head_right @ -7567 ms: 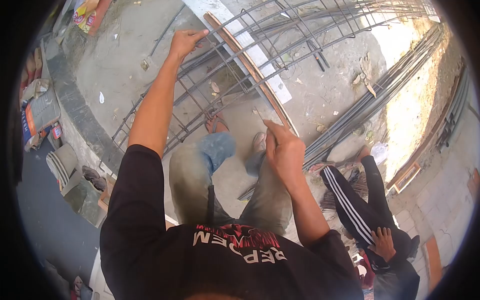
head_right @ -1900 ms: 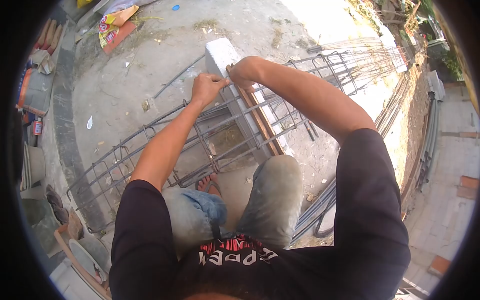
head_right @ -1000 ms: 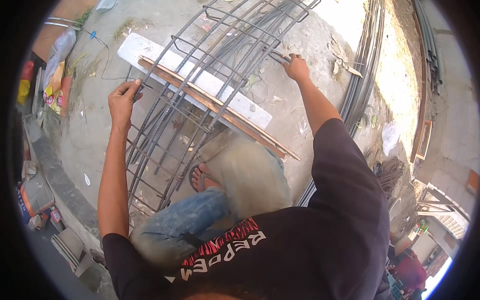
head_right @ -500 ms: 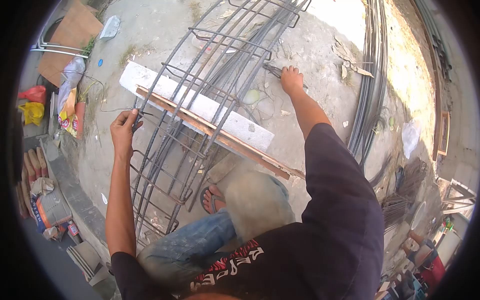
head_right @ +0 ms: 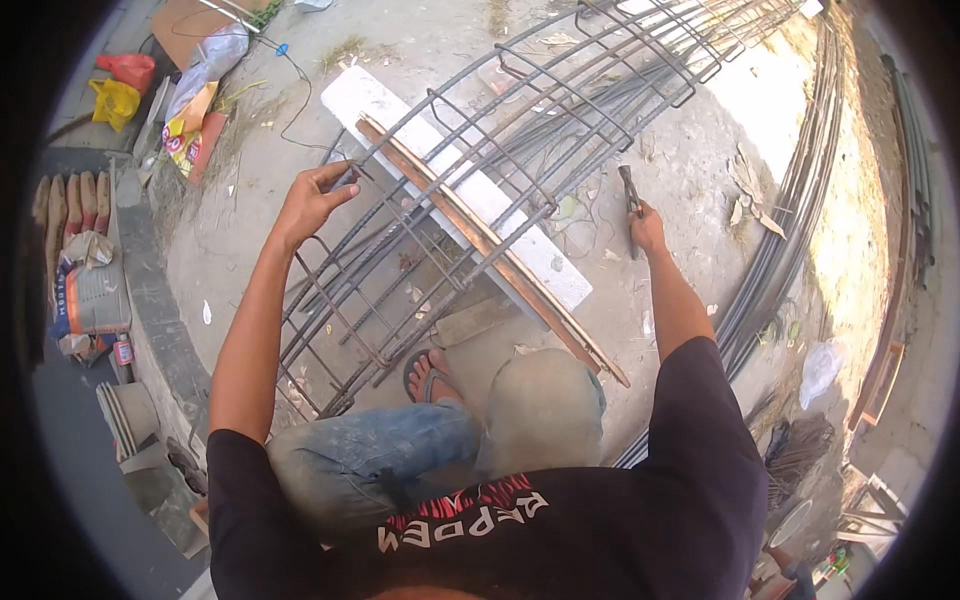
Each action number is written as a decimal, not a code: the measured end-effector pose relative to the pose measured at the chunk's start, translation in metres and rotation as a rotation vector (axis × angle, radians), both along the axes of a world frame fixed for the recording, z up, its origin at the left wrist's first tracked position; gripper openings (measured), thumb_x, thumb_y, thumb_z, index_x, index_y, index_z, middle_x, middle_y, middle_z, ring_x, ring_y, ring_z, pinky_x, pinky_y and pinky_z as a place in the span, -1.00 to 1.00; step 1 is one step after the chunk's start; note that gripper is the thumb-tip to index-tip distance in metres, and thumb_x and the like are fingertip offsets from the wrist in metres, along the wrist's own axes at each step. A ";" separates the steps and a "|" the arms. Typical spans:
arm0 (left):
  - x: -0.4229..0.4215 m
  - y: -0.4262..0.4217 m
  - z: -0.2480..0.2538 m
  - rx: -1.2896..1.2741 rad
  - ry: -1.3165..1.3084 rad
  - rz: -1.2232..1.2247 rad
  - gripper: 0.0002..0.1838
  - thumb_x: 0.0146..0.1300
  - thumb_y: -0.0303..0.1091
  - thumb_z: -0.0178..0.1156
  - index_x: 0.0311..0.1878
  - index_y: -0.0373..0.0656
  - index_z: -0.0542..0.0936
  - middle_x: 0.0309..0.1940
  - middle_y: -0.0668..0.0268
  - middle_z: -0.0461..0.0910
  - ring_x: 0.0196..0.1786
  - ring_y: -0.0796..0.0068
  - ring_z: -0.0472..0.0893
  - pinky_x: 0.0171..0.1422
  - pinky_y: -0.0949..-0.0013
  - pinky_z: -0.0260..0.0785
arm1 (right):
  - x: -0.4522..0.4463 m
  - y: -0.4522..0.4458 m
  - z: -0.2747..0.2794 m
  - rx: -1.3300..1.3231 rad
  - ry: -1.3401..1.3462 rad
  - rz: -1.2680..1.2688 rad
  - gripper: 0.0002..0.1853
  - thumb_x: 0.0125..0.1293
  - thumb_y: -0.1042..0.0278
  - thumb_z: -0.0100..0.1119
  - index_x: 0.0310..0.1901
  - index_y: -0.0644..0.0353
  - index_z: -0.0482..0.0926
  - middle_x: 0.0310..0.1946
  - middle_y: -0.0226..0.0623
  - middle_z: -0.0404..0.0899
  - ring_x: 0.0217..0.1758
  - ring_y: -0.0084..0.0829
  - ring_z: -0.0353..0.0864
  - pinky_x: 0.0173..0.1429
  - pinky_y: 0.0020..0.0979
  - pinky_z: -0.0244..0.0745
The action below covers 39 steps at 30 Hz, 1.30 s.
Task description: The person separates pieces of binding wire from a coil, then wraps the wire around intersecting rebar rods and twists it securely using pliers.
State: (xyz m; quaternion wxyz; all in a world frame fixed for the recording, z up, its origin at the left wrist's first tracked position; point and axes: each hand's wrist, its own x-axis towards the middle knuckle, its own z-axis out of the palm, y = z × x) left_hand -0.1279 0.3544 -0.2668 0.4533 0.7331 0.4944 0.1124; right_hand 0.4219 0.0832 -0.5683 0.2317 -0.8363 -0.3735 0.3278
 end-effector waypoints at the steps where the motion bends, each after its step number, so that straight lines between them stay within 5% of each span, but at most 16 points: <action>1: 0.005 -0.003 0.002 0.081 0.021 -0.005 -0.41 0.32 -0.31 0.46 0.37 -0.37 0.61 0.21 -0.01 0.73 0.31 0.13 0.68 0.48 0.17 0.44 | -0.012 -0.001 0.024 0.044 0.221 -0.156 -0.59 0.53 0.37 0.09 0.36 0.10 0.55 -0.07 -0.11 0.74 0.03 -0.18 0.77 0.12 0.00 0.65; 8: 0.006 0.000 -0.007 0.116 0.006 0.026 -0.56 0.34 -0.24 0.43 0.24 -0.18 0.74 0.06 -0.03 0.80 0.14 0.14 0.79 0.28 0.22 0.55 | -0.024 -0.036 0.126 0.449 0.987 -0.603 -0.44 0.67 0.31 0.05 0.61 -0.07 0.24 -0.05 -0.33 0.62 0.03 -0.31 0.71 0.22 -0.08 0.69; 12: 0.006 -0.002 -0.008 0.153 0.046 0.039 -0.55 0.37 -0.19 0.42 0.26 -0.15 0.75 0.06 0.01 0.80 0.13 0.18 0.78 0.29 0.24 0.54 | -0.029 -0.060 0.225 0.265 0.761 -0.459 -0.43 0.65 0.32 0.11 0.61 -0.02 0.27 -0.10 -0.36 0.64 -0.13 -0.47 0.72 -0.04 -0.32 0.77; 16: 0.010 -0.006 0.006 0.013 0.100 0.034 -0.43 0.38 -0.16 0.42 0.41 -0.13 0.64 0.27 -0.01 0.70 0.24 0.07 0.72 0.39 0.17 0.50 | -0.043 -0.099 0.329 -0.271 0.446 -0.201 -0.59 0.49 0.49 0.16 0.30 0.38 0.39 -0.20 -0.15 0.68 -0.37 -0.40 0.72 -0.32 -0.38 0.64; 18: 0.016 -0.025 0.003 0.318 0.232 0.158 -0.35 0.38 -0.16 0.41 0.49 -0.15 0.53 0.39 -0.03 0.59 0.34 0.00 0.64 0.47 0.10 0.45 | -0.061 -0.127 0.382 -0.419 0.324 -0.088 -0.65 0.38 0.63 0.18 0.13 0.37 0.32 -0.24 -0.10 0.67 -0.40 -0.39 0.72 -0.44 -0.38 0.60; 19: 0.020 -0.040 0.005 0.468 0.307 0.222 -0.30 0.39 -0.16 0.40 0.54 -0.15 0.48 0.45 -0.04 0.53 0.39 -0.04 0.60 0.51 0.07 0.42 | -0.074 -0.136 0.418 -0.477 0.318 -0.055 -0.68 0.36 0.64 0.17 0.10 0.39 0.34 -0.24 -0.11 0.66 -0.37 -0.34 0.77 -0.40 -0.34 0.68; 21: 0.030 -0.079 0.042 0.400 0.212 0.502 -0.26 0.39 -0.17 0.40 0.57 -0.17 0.40 0.50 -0.04 0.46 0.44 -0.08 0.52 0.55 0.04 0.37 | -0.077 -0.167 0.474 -0.521 0.504 -0.090 -0.76 0.34 0.65 0.15 0.02 0.42 0.44 -0.17 -0.09 0.66 -0.22 -0.25 0.82 -0.14 -0.25 0.83; 23: 0.041 -0.128 0.086 0.348 0.144 0.756 -0.28 0.39 -0.18 0.40 0.53 -0.22 0.42 0.44 -0.08 0.50 0.46 -0.09 0.51 0.55 0.03 0.35 | -0.083 -0.181 0.540 -0.667 0.642 -0.160 -0.75 0.32 0.67 0.14 0.03 0.42 0.49 -0.08 -0.06 0.66 -0.17 -0.23 0.82 -0.11 -0.26 0.83; 25: 0.041 -0.188 0.137 0.028 -0.008 0.863 -0.28 0.36 -0.24 0.42 0.53 -0.21 0.42 0.46 -0.08 0.48 0.53 -0.11 0.43 0.62 -0.01 0.26 | -0.083 -0.188 0.599 -0.805 0.681 -0.056 -0.79 0.36 0.61 0.25 0.00 0.34 0.54 -0.14 -0.17 0.68 -0.18 -0.23 0.83 -0.07 -0.18 0.86; 28: 0.039 -0.296 0.149 -0.117 0.015 0.860 -0.32 0.35 -0.28 0.42 0.50 -0.20 0.46 0.35 -0.11 0.59 0.42 -0.10 0.55 0.50 0.03 0.39 | -0.093 -0.172 0.679 -0.945 0.282 0.254 -0.88 0.36 0.47 0.30 -0.14 0.29 0.60 -0.39 -0.27 0.67 -0.32 -0.43 0.76 -0.30 -0.33 0.68; 30: 0.038 -0.336 0.183 -0.232 -0.037 0.874 -0.34 0.34 -0.28 0.42 0.48 -0.20 0.47 0.28 -0.11 0.63 0.34 -0.10 0.62 0.42 0.04 0.46 | -0.085 -0.163 0.717 -0.808 0.055 0.463 -0.88 0.30 0.48 0.27 -0.21 0.33 0.57 -0.42 -0.14 0.66 -0.35 -0.29 0.71 -0.27 -0.22 0.59; 32: 0.035 -0.332 0.213 -0.410 -0.052 0.888 -0.35 0.34 -0.26 0.43 0.46 -0.20 0.49 0.25 -0.11 0.65 0.29 -0.10 0.65 0.36 0.03 0.49 | -0.088 -0.136 0.742 -0.567 -0.112 0.635 -0.90 0.28 0.50 0.23 -0.23 0.33 0.55 -0.41 -0.09 0.64 -0.37 -0.18 0.68 -0.22 -0.15 0.56; 33: 0.035 -0.323 0.211 -0.383 -0.056 0.893 -0.35 0.34 -0.24 0.43 0.46 -0.20 0.49 0.24 -0.11 0.66 0.28 -0.11 0.65 0.35 0.03 0.49 | -0.088 -0.118 0.749 -0.531 -0.204 0.686 -0.90 0.29 0.49 0.19 -0.23 0.34 0.55 -0.37 0.00 0.63 -0.33 0.04 0.65 -0.15 -0.05 0.53; 37: 0.047 -0.305 0.196 -0.291 -0.043 0.917 -0.35 0.35 -0.18 0.42 0.44 -0.20 0.49 0.21 -0.10 0.67 0.26 -0.12 0.65 0.32 0.02 0.51 | -0.067 -0.033 0.748 -0.557 -0.292 0.961 -0.91 0.36 0.46 0.19 -0.20 0.30 0.61 -0.28 0.08 0.66 -0.23 0.21 0.66 -0.12 0.01 0.55; 39: 0.050 -0.289 0.185 -0.238 -0.030 0.941 -0.34 0.36 -0.15 0.41 0.44 -0.21 0.49 0.21 -0.10 0.67 0.25 -0.13 0.65 0.32 0.01 0.51 | -0.088 0.025 0.751 -0.663 -0.389 1.037 -0.88 0.40 0.46 0.13 -0.26 0.21 0.65 -0.23 -0.01 0.68 -0.18 0.12 0.70 -0.06 0.02 0.59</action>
